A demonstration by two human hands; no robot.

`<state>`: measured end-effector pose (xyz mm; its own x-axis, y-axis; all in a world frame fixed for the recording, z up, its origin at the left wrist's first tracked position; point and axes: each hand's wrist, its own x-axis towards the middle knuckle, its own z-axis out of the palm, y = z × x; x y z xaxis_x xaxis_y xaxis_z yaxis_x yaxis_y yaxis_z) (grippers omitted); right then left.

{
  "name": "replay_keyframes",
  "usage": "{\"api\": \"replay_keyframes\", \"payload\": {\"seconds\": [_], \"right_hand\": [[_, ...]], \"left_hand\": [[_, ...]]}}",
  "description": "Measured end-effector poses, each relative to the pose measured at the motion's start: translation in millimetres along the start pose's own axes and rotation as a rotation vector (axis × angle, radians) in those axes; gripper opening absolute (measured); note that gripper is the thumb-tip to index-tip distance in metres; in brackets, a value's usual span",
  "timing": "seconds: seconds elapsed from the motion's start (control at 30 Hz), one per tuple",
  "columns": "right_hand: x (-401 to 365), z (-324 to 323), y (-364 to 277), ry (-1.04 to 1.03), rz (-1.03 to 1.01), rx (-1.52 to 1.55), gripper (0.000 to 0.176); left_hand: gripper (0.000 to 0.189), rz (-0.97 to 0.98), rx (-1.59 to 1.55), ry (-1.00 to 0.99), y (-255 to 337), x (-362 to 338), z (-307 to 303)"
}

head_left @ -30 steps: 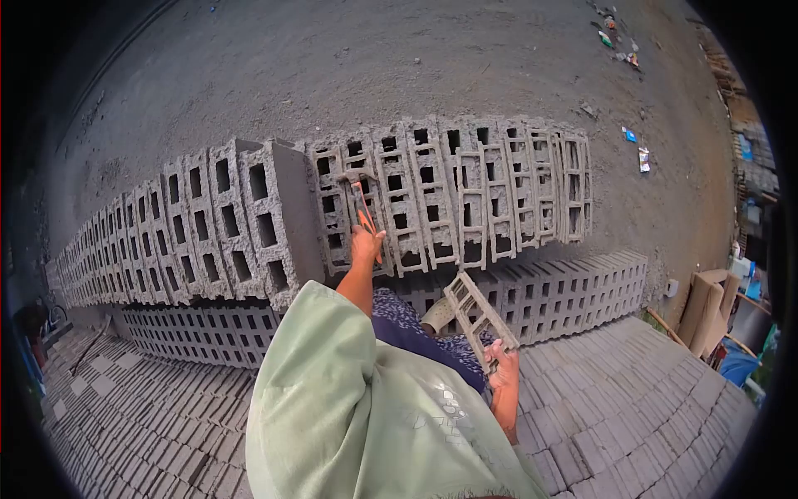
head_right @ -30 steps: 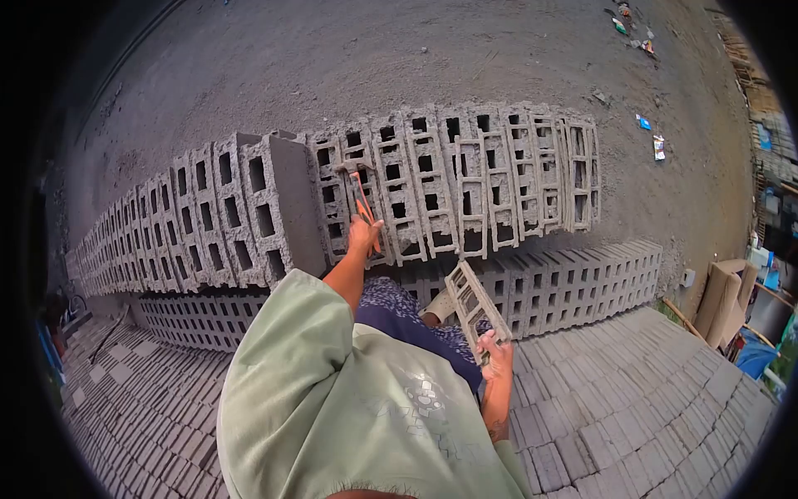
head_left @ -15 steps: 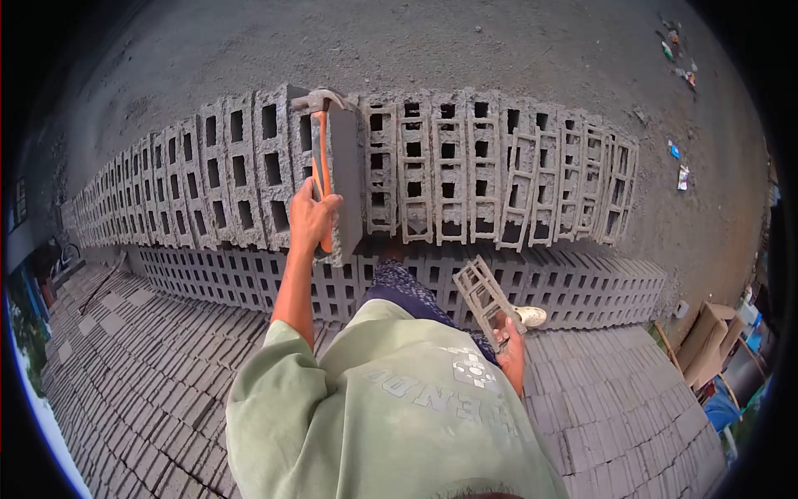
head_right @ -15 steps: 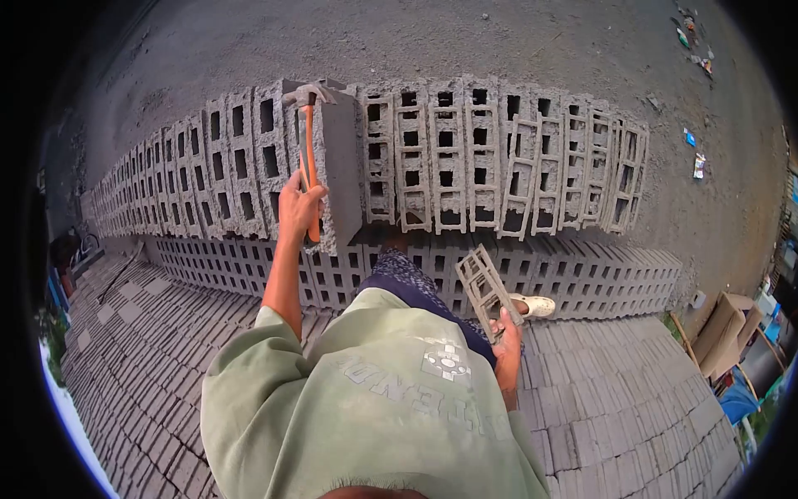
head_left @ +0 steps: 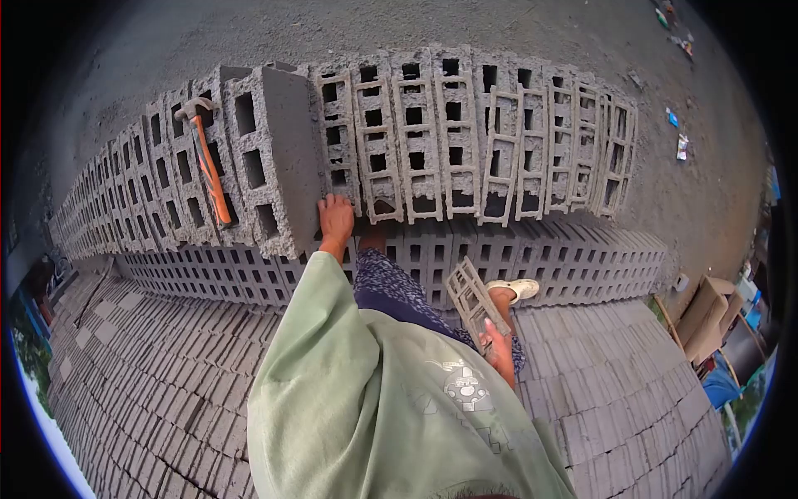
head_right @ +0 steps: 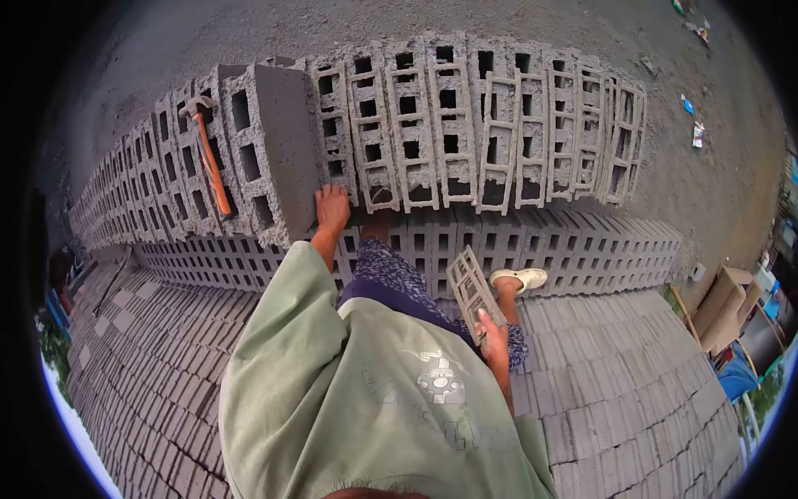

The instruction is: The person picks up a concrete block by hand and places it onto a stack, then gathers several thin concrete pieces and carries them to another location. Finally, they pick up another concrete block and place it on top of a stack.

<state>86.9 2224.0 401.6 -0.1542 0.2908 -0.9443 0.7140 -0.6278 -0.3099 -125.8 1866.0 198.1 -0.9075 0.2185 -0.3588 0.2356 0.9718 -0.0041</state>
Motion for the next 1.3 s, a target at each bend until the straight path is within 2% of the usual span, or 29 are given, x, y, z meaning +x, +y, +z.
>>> {"api": "replay_keyframes", "payload": {"seconds": [0.03,0.1,0.17,0.23,0.27,0.3,0.37,0.5,0.57,0.63,0.7,0.73,0.77,0.83,0.9,0.97,1.03,1.1,1.13,1.23,1.3], "right_hand": [[-3.4,-8.6,3.7,0.018,0.010,-0.013,0.023],[-3.7,-21.9,7.1,0.055,0.004,0.006,0.021],[1.9,-26.2,15.8,0.076,-0.009,0.047,0.020],[9.3,-33.1,20.9,0.042,-0.021,0.153,0.019],[13.1,-31.0,19.7,0.036,-0.032,0.167,0.019],[13.1,-29.5,18.1,0.023,0.001,0.165,0.020],[1.0,-29.0,14.6,0.020,0.043,0.171,0.021],[-11.8,-31.6,4.0,-0.041,-0.051,0.063,0.019],[-19.1,-40.2,3.6,-0.147,-0.120,-0.007,0.018],[-28.7,-38.0,-2.2,-0.242,-0.167,0.090,0.015],[-64.3,-16.8,-27.4,-0.252,-0.179,0.220,0.020],[-53.2,-29.9,-17.6,-0.373,-0.256,0.180,0.033],[-69.4,-20.8,-28.4,-0.374,-0.261,0.199,0.033],[-98.3,-7.8,-53.9,-0.582,-0.412,0.308,0.043],[-102.5,-18.4,-59.6,-0.589,-0.418,0.351,0.044],[-110.6,-18.8,-78.9,-0.552,-0.475,0.424,0.050],[-126.6,-22.0,-105.6,-0.703,-0.425,0.391,0.056],[-132.2,-24.7,-119.5,-0.697,-0.467,0.312,0.062],[-135.1,-23.5,-123.2,-0.691,-0.477,0.261,0.064],[-140.7,-17.4,-122.1,-0.732,-0.419,0.242,0.064],[-135.0,-22.9,-107.1,-0.701,-0.461,0.233,0.060]], "left_hand": [[0.019,0.017,-0.008,-0.020,6.4,-5.3,-7.2],[0.020,0.259,-0.176,-0.077,18.9,-3.7,-58.0],[0.019,0.340,-0.252,-0.014,44.0,-9.0,-62.8],[0.016,0.306,-0.150,0.113,65.5,-7.9,-38.1],[0.013,0.316,-0.077,0.080,71.7,-5.6,-29.5],[0.013,0.269,-0.080,-0.047,79.5,-1.7,-24.8],[0.017,0.226,-0.116,-0.094,78.9,2.2,-22.2],[0.025,0.367,-0.185,-0.048,61.3,-15.1,-131.2],[0.023,0.468,-0.205,0.056,43.0,-18.7,-214.5],[0.020,0.367,-0.377,-0.207,25.0,-4.1,-293.7],[0.017,0.399,-0.362,-0.121,25.2,12.7,-383.3],[0.016,0.386,-0.322,-0.160,30.7,18.3,-420.6],[0.016,0.373,-0.285,-0.200,39.9,21.0,-451.9],[0.017,0.448,-0.308,-0.275,73.2,17.1,-503.4],[0.019,0.531,-0.343,-0.356,103.3,9.2,-512.9],[0.023,0.941,-0.402,-0.402,133.6,4.7,-507.5],[0.024,1.210,-0.232,-0.572,171.6,-12.0,-507.3],[0.015,1.478,0.084,-0.653,205.5,-34.9,-491.9],[0.011,1.571,0.168,-0.659,220.4,-47.8,-479.6],[0.009,1.690,0.187,-0.646,261.5,-69.7,-456.5],[0.011,1.757,0.087,-0.426,281.3,-75.0,-440.2]]}}
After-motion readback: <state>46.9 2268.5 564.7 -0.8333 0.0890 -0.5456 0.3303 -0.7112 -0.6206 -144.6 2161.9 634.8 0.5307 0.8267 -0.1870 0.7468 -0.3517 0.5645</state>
